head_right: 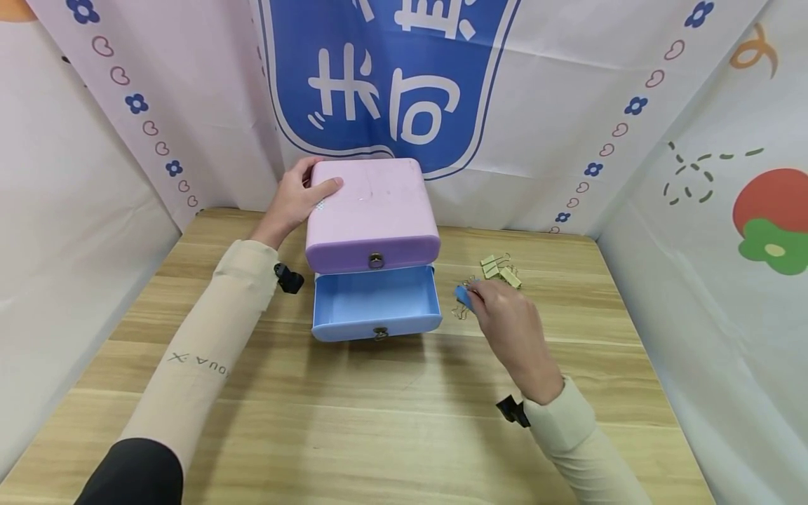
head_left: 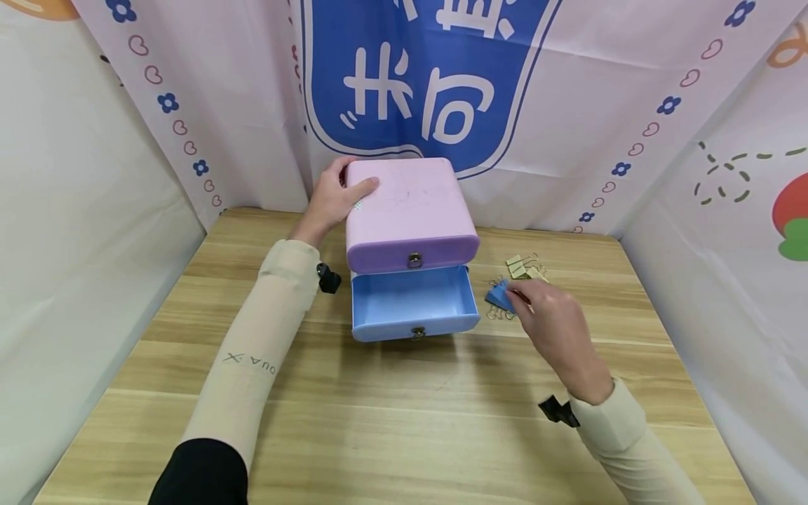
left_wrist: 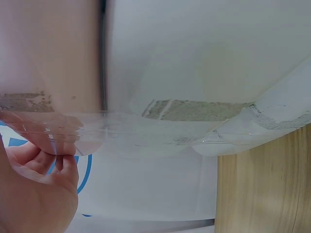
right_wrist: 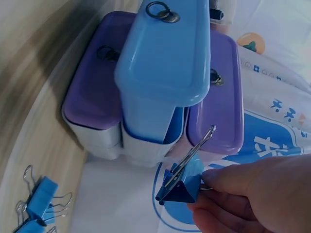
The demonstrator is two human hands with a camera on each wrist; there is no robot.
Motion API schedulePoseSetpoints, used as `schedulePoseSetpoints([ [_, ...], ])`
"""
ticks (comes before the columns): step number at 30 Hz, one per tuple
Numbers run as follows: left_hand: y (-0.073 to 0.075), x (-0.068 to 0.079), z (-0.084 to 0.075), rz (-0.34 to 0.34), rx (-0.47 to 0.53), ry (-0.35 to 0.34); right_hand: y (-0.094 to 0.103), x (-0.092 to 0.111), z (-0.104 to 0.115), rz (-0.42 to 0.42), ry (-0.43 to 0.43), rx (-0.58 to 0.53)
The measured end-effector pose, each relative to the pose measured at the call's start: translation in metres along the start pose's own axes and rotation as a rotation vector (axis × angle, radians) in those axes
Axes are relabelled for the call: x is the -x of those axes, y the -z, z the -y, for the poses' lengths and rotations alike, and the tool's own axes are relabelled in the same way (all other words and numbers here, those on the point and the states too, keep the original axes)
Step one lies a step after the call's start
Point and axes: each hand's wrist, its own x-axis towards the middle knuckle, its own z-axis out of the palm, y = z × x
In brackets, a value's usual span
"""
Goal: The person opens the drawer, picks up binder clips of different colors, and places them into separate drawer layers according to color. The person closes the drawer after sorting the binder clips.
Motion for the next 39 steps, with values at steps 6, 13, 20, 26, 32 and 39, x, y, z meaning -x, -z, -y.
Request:
schedulePoseSetpoints([
  [6, 0.000, 0.000, 0.000, 0.000, 0.004, 0.011, -0.001, -0.009, 0.012, -0.026, 0.048, -0.019],
  [13, 0.000, -0.001, -0.001, 0.001, -0.001, 0.017, -0.005, -0.020, 0.024, -0.044, 0.094, -0.050],
  [20, 0.000, -0.001, -0.001, 0.003, 0.005, 0.026, -0.009, -0.033, 0.036, 0.002, 0.087, -0.085],
  [26, 0.000, -0.001, 0.000, 0.004, 0.000, 0.020, -0.018, -0.043, 0.046, 0.054, 0.107, -0.070],
  [32, -0.001, -0.001, 0.000, 0.007, 0.010, 0.022, -0.029, -0.050, 0.051, 0.098, 0.113, -0.102],
  [39, -0.001, -0.002, 0.001, -0.003, 0.015, -0.005, -0.038, -0.054, 0.055, 0.130, 0.092, -0.094],
])
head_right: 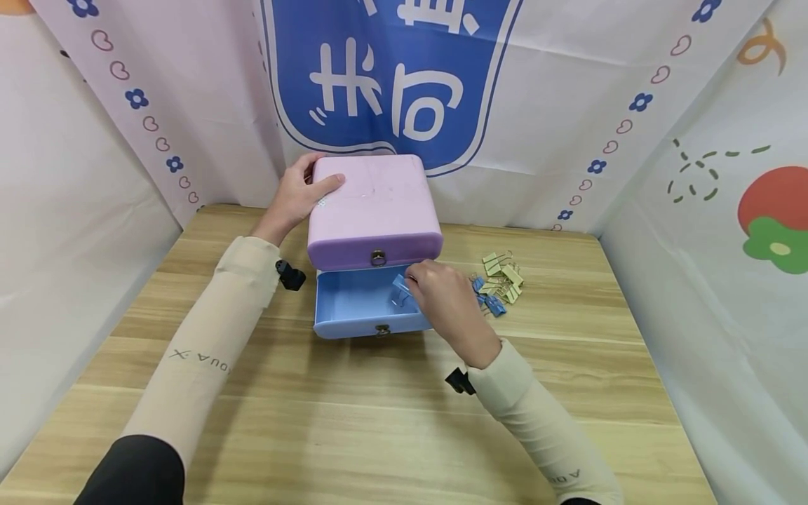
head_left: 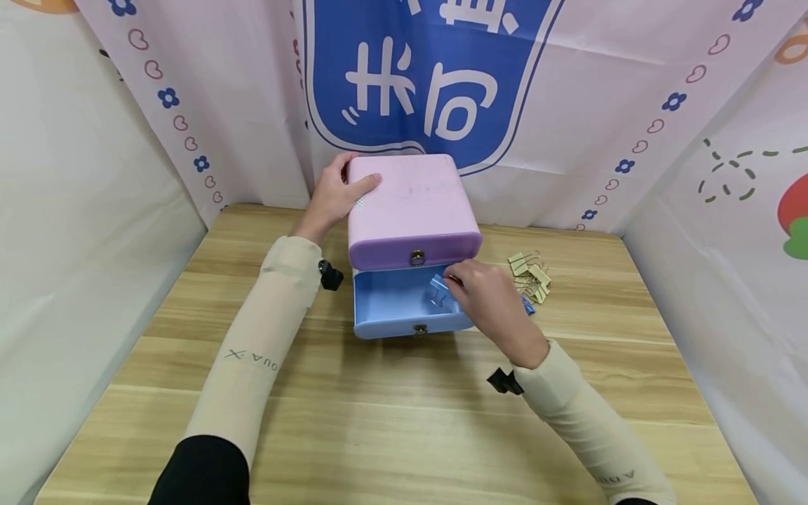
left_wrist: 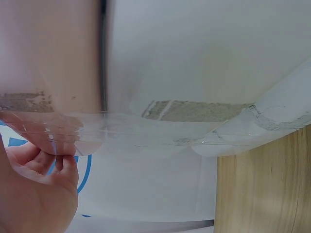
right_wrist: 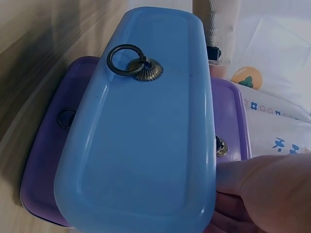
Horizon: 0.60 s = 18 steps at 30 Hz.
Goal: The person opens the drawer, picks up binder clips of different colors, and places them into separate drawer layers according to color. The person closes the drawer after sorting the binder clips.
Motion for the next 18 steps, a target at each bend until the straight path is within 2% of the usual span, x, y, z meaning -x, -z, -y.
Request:
schedulePoseSetpoints([
  [4, 0.0003, -0.0006, -0.0005, -0.003, 0.002, -0.019, -0.0032, -0.0027, 0.0016, 0.038, -0.044, -0.001],
  [18, 0.0010, 0.0006, -0.0001, 0.005, -0.006, 0.003, -0.0101, -0.0091, 0.0025, 0.111, -0.137, 0.013],
])
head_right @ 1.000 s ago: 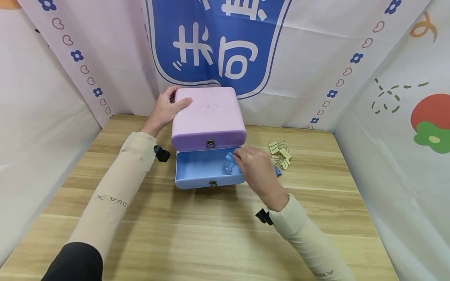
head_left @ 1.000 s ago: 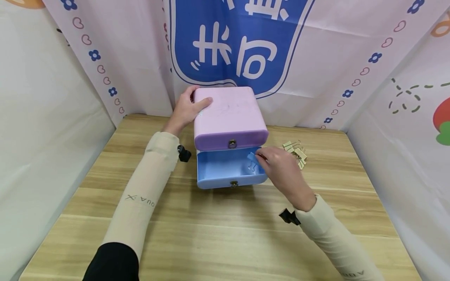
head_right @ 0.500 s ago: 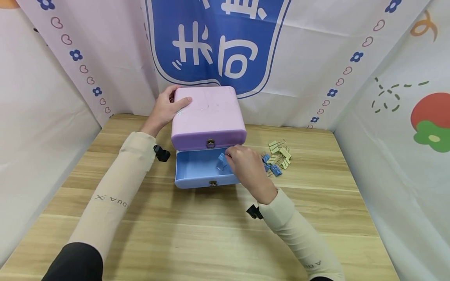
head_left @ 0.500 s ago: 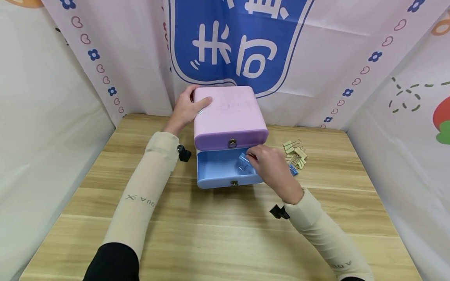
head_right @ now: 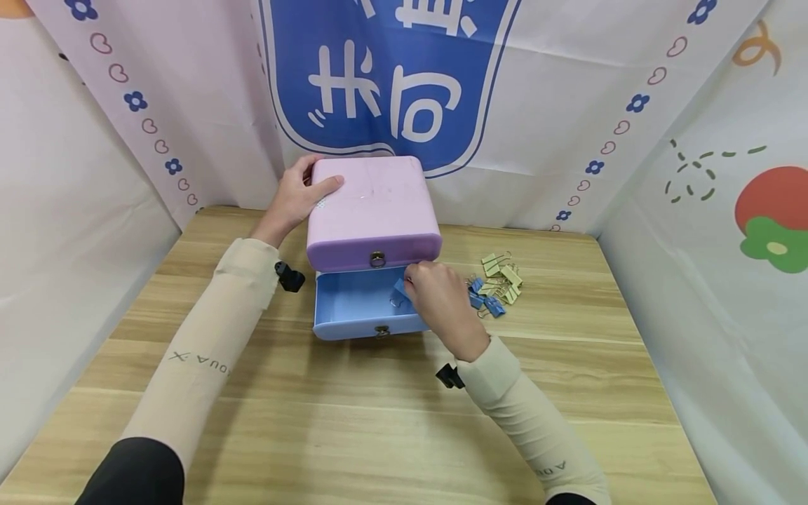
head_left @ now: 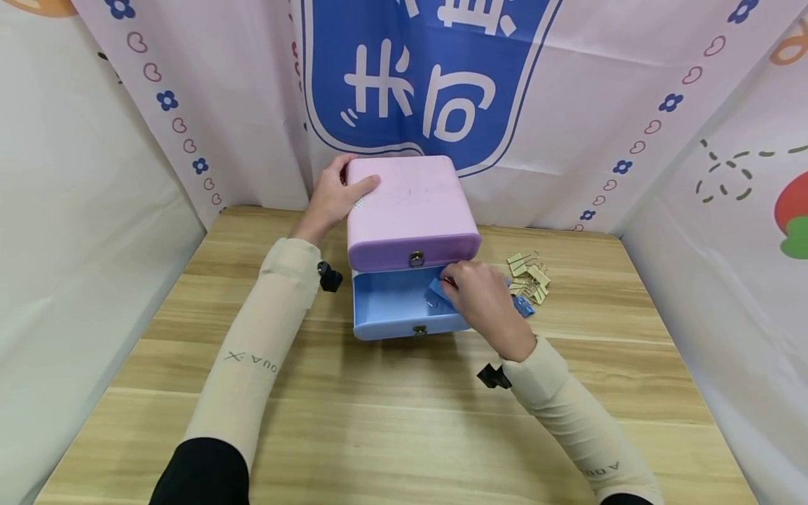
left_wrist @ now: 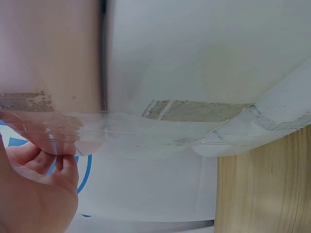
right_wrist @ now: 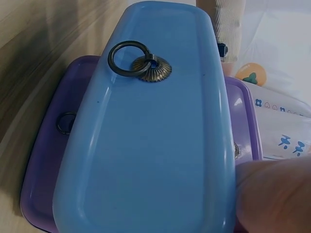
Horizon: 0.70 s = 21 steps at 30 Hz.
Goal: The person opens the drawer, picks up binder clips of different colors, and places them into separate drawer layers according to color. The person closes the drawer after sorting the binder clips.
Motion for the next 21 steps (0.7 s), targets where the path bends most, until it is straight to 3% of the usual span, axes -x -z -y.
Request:
schedulePoseSetpoints([
  [5, 0.000, 0.000, 0.000, 0.002, -0.009, 0.004, 0.000, -0.001, 0.002, 0.020, -0.015, -0.012],
  [11, 0.000, 0.000, 0.000, 0.002, 0.002, 0.004, 0.001, 0.003, 0.003, -0.020, 0.008, -0.044],
  [21, 0.001, 0.000, 0.001, 0.003, 0.012, -0.010, 0.021, 0.016, 0.001, -0.066, 0.054, -0.047],
])
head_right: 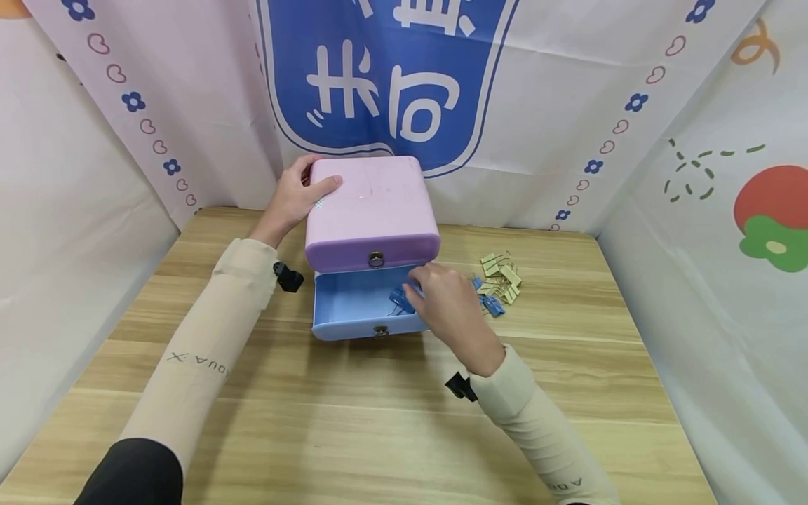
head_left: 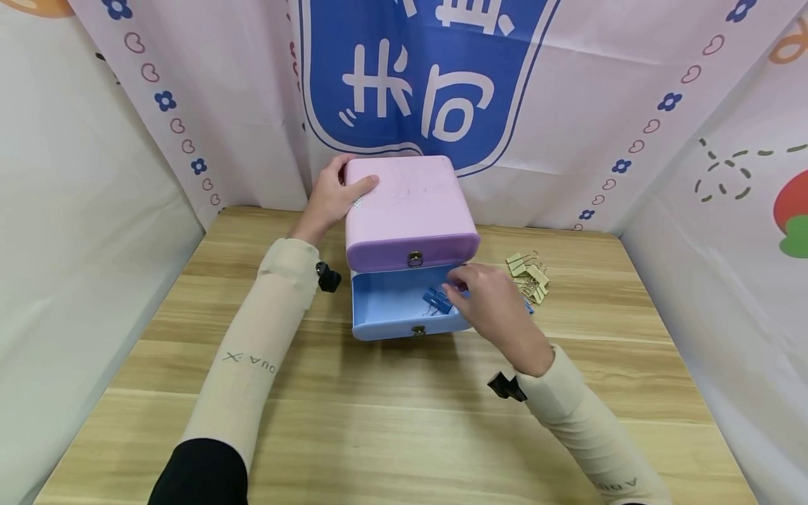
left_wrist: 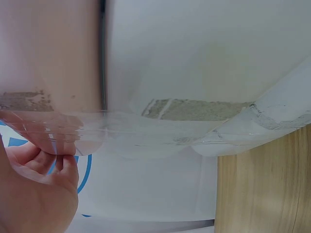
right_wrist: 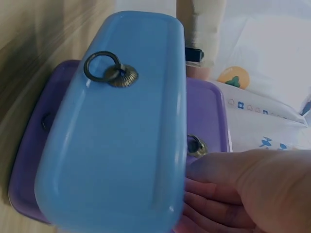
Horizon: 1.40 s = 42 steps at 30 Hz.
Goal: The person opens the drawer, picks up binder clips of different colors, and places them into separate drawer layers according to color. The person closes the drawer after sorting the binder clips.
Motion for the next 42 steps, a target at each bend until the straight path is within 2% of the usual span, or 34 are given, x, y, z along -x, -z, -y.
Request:
schedulePoseSetpoints([
  [11, 0.000, 0.000, -0.001, 0.004, 0.003, 0.003, 0.024, 0.016, -0.019, -0.082, -0.034, 0.045],
  [22, 0.000, 0.001, -0.001, -0.001, -0.004, 0.005, 0.041, 0.036, -0.040, -0.077, -0.101, 0.058],
  [34, -0.001, 0.001, -0.003, -0.001, -0.006, 0.001, 0.041, 0.053, -0.064, -0.104, -0.134, 0.125],
  [42, 0.000, 0.001, -0.002, -0.002, -0.012, -0.001, 0.035, 0.058, -0.080, -0.042, -0.183, 0.136],
])
